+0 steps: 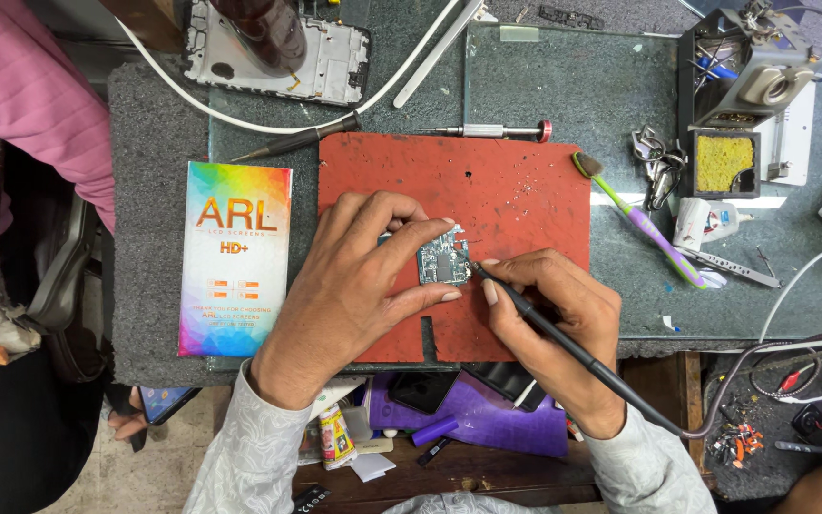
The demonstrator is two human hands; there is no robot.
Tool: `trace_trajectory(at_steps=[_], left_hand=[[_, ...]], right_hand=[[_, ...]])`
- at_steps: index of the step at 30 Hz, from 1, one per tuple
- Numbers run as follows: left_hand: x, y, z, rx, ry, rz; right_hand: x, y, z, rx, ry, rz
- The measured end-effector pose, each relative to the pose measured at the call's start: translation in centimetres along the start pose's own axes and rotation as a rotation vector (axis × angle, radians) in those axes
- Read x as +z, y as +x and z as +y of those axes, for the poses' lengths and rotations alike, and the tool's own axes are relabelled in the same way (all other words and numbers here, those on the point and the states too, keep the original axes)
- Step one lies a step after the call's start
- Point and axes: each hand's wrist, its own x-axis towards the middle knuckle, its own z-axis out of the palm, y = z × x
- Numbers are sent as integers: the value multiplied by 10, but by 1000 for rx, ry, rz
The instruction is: The person uses a soldering iron to work on a small blue circuit board placed on a red mat. They repeatedly apply the soldering iron to various points on the board while holding it steady with the other hand.
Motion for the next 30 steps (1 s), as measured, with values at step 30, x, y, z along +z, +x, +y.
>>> trace_trajectory(at_steps=[30], left_hand=[[-3, 3, 5, -35, 3, -17]], right_hand=[[-1, -1, 0, -9, 5, 9]])
